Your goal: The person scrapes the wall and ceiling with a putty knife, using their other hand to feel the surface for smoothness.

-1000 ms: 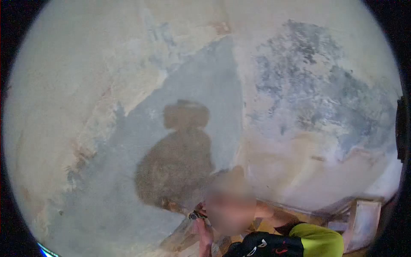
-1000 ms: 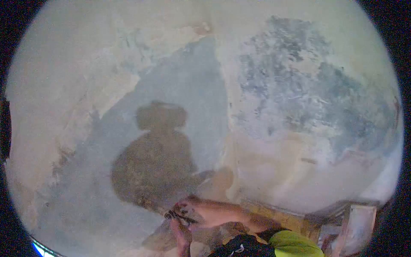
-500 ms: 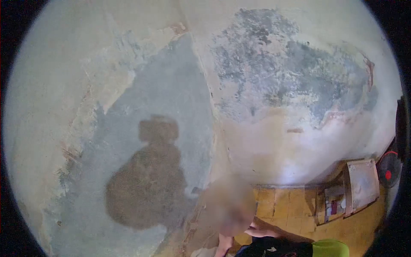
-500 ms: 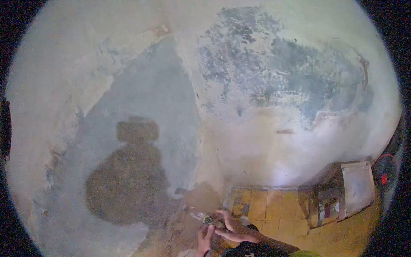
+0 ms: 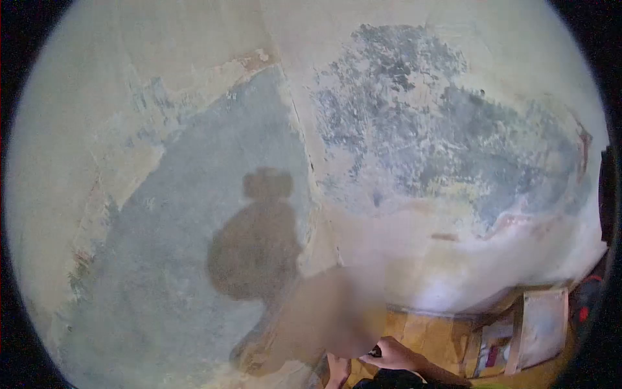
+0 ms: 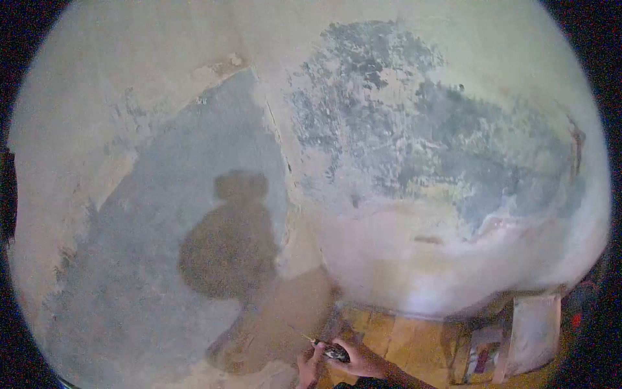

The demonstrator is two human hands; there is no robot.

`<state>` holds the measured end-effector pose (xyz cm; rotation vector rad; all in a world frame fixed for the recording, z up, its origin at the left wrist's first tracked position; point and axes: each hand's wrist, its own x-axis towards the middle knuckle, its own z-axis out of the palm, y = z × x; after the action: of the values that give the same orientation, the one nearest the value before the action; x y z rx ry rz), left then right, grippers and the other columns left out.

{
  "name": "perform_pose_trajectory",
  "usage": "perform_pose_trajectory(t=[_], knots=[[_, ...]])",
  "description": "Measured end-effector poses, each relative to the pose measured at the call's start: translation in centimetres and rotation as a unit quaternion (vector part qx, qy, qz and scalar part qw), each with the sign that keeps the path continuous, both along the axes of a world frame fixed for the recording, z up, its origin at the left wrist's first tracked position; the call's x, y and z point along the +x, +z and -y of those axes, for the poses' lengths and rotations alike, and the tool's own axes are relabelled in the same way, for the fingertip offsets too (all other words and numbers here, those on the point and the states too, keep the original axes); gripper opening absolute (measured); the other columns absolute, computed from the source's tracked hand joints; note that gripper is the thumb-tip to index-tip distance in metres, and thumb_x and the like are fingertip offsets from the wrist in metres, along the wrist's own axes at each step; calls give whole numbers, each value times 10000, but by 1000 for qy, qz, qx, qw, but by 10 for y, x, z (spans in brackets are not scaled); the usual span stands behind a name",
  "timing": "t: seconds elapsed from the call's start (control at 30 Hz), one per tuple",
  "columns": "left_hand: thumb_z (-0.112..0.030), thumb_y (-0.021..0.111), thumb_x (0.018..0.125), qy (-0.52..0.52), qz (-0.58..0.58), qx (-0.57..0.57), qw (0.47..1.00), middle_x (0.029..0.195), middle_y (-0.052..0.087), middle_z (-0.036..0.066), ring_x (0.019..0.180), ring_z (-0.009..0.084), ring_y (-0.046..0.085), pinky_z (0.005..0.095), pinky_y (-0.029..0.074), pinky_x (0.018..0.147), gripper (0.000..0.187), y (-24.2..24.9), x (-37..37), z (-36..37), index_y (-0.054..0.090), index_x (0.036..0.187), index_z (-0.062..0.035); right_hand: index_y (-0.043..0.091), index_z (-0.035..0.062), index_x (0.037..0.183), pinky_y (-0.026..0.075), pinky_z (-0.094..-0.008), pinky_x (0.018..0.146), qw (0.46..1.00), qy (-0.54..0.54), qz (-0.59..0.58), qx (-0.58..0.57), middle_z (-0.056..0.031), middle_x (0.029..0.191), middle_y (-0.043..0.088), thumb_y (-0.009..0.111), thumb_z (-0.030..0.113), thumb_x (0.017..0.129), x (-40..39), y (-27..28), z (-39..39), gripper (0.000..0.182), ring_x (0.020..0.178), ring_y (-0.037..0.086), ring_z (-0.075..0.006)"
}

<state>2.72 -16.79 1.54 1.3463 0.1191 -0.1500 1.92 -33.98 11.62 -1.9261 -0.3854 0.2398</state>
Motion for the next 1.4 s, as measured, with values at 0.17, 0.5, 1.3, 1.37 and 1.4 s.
perform_pose_trajectory(t=[0.17,0.5,1.3,1.37,1.4], knots=[[-478,520,966,14,-120,-23,992,1015,650,68,968,187,617,318,474,809,470,54,31,29,603,1144,-51,636,40,1142,548,-343,729,991,-13,123,44,-139,957,667,777,199,804,44,10,25,399,820,686,-262],[-403,550,953,-3,-128,-15,992,1045,642,113,995,223,623,352,503,799,410,72,66,3,619,1097,-25,640,108,955,518,-399,714,852,152,485,122,-89,1009,610,842,192,727,133,-2,-8,316,847,657,-255],[-505,471,974,314,95,-101,939,1061,609,91,951,240,624,352,487,733,419,95,157,-7,541,1071,-103,520,97,646,451,-371,514,446,291,805,260,-44,615,498,594,597,742,418,352,-104,515,559,556,-256],[-513,470,971,321,116,-73,937,1055,611,86,951,235,621,346,482,741,417,109,158,1,543,1059,-112,488,129,612,434,-400,498,419,322,815,237,-41,578,478,670,637,662,431,381,-112,543,522,540,-286],[-517,469,969,323,128,-59,936,1052,612,84,951,232,619,344,479,746,416,114,160,3,544,1053,-117,478,128,607,432,-401,494,421,287,826,240,-44,572,476,667,634,665,445,395,-118,543,521,538,-288]])
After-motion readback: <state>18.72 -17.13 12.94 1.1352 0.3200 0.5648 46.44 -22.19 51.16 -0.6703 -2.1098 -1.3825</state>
